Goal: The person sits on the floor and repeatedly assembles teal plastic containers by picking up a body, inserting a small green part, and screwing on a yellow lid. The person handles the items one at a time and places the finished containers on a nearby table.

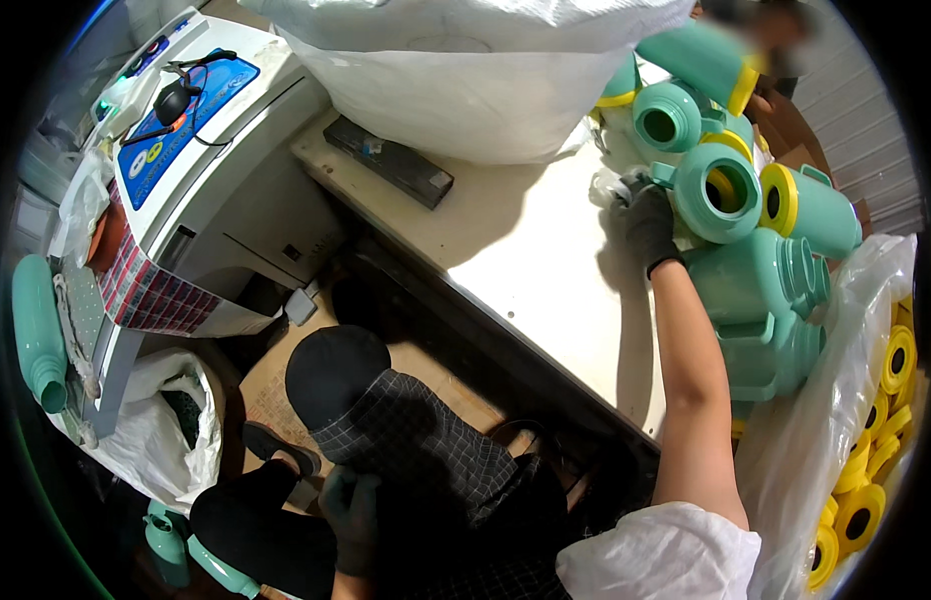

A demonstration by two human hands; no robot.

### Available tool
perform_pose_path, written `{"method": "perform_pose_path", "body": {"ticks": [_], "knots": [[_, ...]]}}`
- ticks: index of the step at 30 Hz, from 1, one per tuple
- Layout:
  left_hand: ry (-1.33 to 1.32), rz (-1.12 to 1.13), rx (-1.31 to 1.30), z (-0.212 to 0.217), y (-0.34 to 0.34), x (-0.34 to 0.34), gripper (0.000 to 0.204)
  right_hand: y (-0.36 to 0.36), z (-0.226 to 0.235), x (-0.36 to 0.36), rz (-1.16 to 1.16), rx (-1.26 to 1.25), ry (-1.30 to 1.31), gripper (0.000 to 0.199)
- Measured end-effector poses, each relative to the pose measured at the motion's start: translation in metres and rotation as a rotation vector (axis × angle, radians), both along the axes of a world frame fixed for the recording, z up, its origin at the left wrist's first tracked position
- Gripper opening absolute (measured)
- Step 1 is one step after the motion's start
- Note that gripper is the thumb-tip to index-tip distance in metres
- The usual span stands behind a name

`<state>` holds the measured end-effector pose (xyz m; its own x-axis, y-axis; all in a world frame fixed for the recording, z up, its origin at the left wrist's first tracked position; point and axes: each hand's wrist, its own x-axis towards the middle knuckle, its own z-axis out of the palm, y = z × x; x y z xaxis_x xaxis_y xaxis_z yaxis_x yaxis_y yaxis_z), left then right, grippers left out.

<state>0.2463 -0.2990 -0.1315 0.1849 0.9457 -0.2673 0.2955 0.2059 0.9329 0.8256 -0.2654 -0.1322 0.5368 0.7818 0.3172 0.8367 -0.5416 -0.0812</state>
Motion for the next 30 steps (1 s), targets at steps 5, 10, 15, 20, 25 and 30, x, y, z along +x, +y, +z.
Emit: {"method": "perform_pose_path", "body": {"ticks": [5,10,15,20,25,30], "knots": [[-0.084,0.022,-0.08,-0.017,-0.005,-0.009,0.02,-0.003,0.003,-0.064,0.211,0.033,0.067,0.029],[-0.159,-0.044,0.01,-0.009,-0.005,-0.003,0.024,0.021,0.0,-0.121,0.183,0.152,0.316,0.04],[-0.128,-0.04,-0.071,-0.007,-0.006,-0.01,0.025,0.065,0.032,-0.181,0.083,-0.241,0.086,0.064],[0.002,0.077,-0.209,0.001,-0.013,-0.01,0.011,0.056,0.063,-0.163,0.143,-0.367,0.207,0.095],[-0.088,0.044,-0.191,-0.006,-0.015,-0.021,0.011,0.065,0.088,-0.141,0.165,-0.302,0.27,0.088],[-0.273,-0.01,-0.091,-0.01,-0.022,-0.029,0.01,0.065,0.109,-0.131,0.135,-0.19,0.355,0.068]]}}
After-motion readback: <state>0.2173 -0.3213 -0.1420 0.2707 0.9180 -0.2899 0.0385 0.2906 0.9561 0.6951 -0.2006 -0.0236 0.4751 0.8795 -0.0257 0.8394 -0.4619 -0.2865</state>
